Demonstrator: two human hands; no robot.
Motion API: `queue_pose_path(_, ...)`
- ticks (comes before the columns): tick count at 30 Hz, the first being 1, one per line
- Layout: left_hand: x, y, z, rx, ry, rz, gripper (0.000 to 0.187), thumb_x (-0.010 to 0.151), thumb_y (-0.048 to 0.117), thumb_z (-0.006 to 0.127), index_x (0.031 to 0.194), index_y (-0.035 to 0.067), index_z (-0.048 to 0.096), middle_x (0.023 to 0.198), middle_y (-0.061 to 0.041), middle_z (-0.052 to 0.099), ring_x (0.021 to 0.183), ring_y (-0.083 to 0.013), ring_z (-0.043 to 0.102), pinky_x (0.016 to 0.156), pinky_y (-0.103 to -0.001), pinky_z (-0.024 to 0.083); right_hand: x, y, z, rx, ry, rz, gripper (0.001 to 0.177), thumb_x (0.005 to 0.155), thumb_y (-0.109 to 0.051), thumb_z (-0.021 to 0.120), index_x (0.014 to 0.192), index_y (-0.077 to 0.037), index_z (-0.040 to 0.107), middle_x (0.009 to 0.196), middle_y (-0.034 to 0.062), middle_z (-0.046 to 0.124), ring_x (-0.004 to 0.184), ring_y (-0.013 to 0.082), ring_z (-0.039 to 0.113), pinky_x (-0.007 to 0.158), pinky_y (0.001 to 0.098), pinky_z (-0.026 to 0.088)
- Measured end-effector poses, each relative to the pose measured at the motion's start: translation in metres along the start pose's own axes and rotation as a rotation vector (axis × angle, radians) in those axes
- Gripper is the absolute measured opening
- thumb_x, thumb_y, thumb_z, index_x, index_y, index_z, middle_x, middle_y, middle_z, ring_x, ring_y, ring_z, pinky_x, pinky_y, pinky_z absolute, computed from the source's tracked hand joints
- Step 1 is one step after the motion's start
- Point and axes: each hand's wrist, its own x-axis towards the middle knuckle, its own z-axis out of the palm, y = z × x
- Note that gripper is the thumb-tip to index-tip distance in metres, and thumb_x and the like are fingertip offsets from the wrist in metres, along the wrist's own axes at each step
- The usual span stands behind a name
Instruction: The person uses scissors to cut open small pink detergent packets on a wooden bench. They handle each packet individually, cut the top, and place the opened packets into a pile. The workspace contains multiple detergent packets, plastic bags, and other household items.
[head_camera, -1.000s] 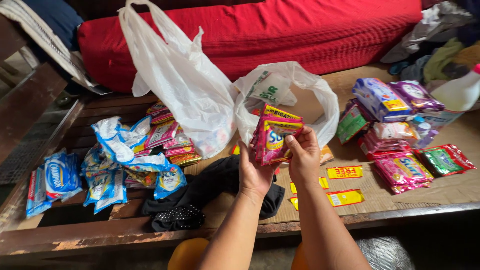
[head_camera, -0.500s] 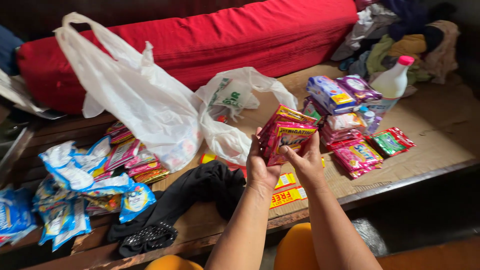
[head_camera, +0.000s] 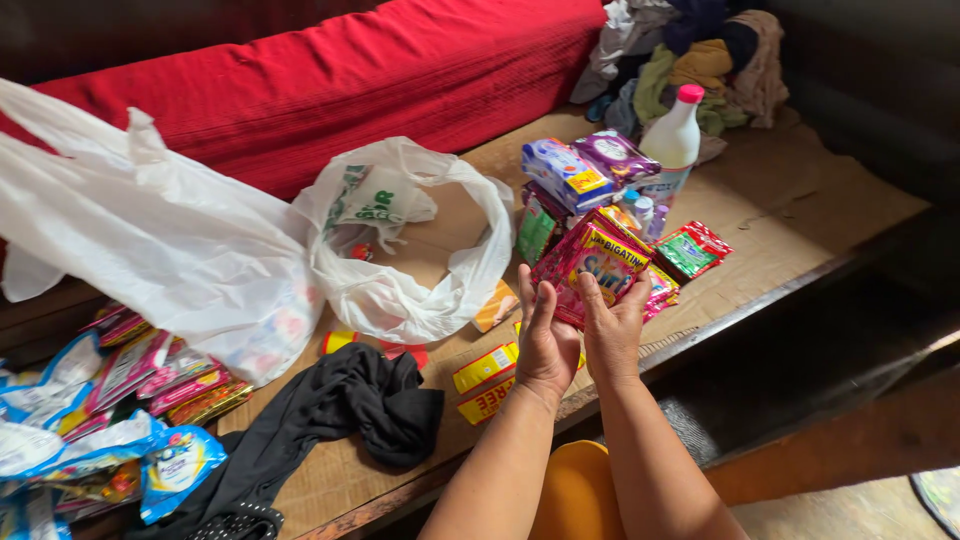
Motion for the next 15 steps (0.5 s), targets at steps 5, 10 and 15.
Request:
queue_pose_path(5, 0.013, -0.026, 0.005, 0.027, 0.061, -0.024, 0.096, 0.092, 0.023, 0.066, 0.163, 0.023, 0.002, 0.151, -0.01, 0.047, 0.135, -0.0255, 0.049, 0.115, -0.044, 0.04, 0.01, -0.002, -0.025, 0.067, 0.1, 0.172, 0.06, 0.094, -0.012, 0.063, 0.145, -0.008, 0.033, 0.128, 0.0088, 0.056, 0.11, 0.0159, 0.06, 0.089, 0.0301, 0.055)
queue_pose_path(10, 0.023, -0.045, -0.007, 0.133, 0.106, -0.073, 0.081, 0.098, 0.017, 0.058, 0.164, 0.015, 0.012, 0.15, -0.015, 0.048, 0.131, -0.025, 0.052, 0.112, -0.04, 0.041, 0.019, 0.007, -0.048, 0.019, 0.203, 0.329, 0.055, 0.089, -0.012, 0.06, 0.137, -0.013, 0.033, 0.118, 0.0077, 0.056, 0.098, 0.0183, 0.06, 0.072, 0.0355, 0.053)
queue_pose_path(15, 0.044, -0.069, -0.031, 0.29, 0.207, -0.133, 0.08, 0.098, 0.013, 0.057, 0.163, 0.013, 0.012, 0.154, -0.013, 0.045, 0.136, -0.0201, 0.048, 0.116, -0.036, 0.035, 0.024, 0.037, -0.078, 0.089, 0.23, 0.306, 0.039, 0.091, -0.004, 0.059, 0.127, -0.005, 0.043, 0.113, 0.0102, 0.059, 0.096, 0.0175, 0.062, 0.08, 0.0329, 0.056)
